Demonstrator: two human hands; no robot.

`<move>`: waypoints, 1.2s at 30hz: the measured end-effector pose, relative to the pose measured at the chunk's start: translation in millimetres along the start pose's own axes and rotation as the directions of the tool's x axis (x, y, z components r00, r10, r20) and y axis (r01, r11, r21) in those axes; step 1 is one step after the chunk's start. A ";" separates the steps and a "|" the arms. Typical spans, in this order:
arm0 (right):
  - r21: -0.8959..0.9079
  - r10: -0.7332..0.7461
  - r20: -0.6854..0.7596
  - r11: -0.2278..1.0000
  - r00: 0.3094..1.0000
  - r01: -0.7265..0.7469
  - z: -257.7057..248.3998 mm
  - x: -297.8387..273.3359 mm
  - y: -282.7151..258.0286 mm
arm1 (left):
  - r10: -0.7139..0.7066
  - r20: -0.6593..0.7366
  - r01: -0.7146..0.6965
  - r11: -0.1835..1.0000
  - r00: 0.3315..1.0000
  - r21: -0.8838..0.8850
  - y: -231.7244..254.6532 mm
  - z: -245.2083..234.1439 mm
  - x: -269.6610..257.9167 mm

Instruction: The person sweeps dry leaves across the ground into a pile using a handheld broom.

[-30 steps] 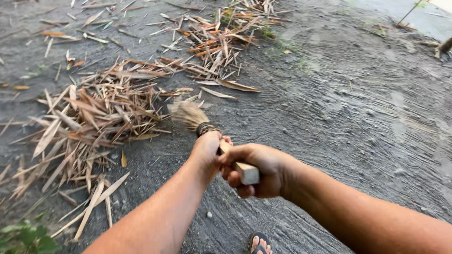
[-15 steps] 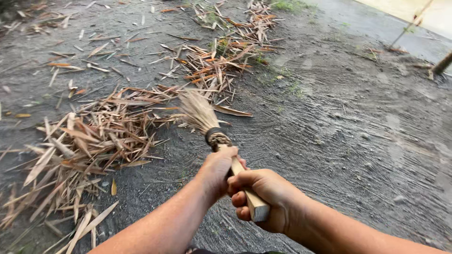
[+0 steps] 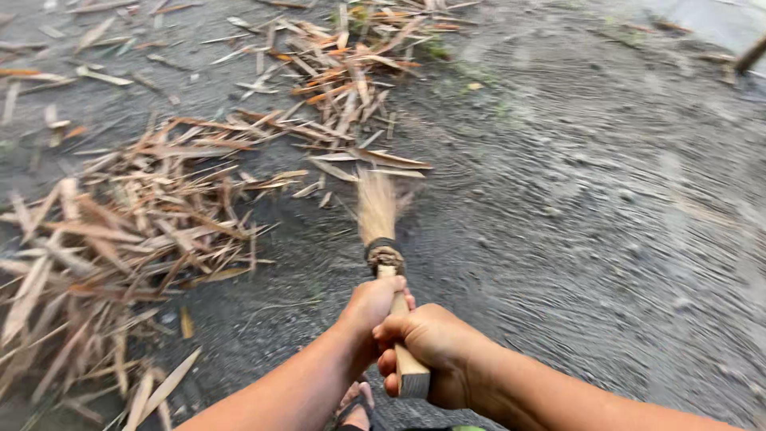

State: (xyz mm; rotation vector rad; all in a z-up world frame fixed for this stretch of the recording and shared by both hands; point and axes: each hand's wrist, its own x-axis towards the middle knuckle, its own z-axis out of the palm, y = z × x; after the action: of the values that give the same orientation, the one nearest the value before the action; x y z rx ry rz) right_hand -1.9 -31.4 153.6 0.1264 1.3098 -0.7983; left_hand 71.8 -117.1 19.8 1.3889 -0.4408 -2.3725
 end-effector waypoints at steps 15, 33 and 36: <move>-0.396 -0.117 0.212 0.897 0.970 0.195 30.3 -17.0 -57.6 | 0.207 0.038 -0.182 0.921 0.978 -0.344 75.1 14.3 -21.8; -0.284 -0.102 0.035 0.953 0.994 0.108 21.2 75.1 -105.0 | 0.090 0.009 -0.090 0.994 0.996 0.060 92.8 18.6 70.2; -0.362 -0.066 0.231 0.920 0.971 0.149 13.4 80.9 -128.6 | 0.234 -0.103 -0.245 0.962 0.967 -0.118 111.0 19.8 68.3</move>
State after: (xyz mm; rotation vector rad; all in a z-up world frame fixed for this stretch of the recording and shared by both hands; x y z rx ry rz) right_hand -63.4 -169.0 129.7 -0.3359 1.2476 -0.6185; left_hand 39.5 -244.8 25.0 1.2969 -0.3983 -2.0978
